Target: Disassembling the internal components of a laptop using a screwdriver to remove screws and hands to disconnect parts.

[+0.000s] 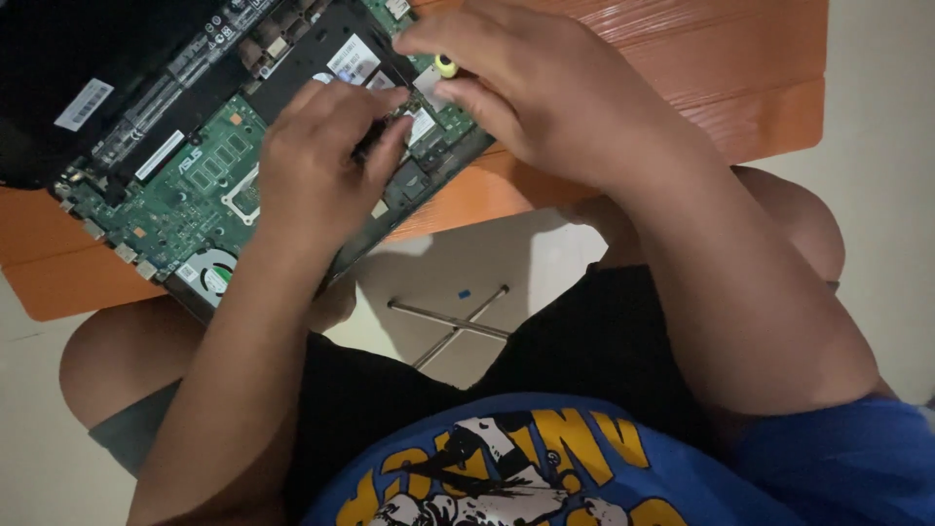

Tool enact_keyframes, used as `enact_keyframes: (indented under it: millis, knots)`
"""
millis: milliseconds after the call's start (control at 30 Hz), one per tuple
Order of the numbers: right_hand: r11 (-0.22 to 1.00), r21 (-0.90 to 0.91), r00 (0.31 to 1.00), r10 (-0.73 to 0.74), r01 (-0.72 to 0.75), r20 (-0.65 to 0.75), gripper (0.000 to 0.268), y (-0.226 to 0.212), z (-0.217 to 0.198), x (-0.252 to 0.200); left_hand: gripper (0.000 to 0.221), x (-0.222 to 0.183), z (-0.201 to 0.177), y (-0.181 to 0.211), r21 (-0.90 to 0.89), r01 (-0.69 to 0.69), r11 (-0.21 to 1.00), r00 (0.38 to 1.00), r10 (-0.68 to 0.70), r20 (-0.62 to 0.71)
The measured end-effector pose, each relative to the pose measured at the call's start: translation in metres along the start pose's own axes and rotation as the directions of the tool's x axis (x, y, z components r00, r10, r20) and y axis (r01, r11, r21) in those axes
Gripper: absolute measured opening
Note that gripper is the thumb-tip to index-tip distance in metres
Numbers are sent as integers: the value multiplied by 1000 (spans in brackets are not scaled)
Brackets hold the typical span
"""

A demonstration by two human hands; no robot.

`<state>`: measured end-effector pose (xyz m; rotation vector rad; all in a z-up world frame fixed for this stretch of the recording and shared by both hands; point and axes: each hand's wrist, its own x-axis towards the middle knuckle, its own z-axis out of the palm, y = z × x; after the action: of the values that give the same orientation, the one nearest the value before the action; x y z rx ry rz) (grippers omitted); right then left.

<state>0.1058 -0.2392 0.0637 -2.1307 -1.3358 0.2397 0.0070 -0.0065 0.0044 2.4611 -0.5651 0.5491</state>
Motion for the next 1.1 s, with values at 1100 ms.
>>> enact_keyframes:
  millis: [1100]
  knots:
    - [976,220,986,39,-1,-165,3,-16,-16,1,16,33,32,7,-339,197,920,979,-201,25]
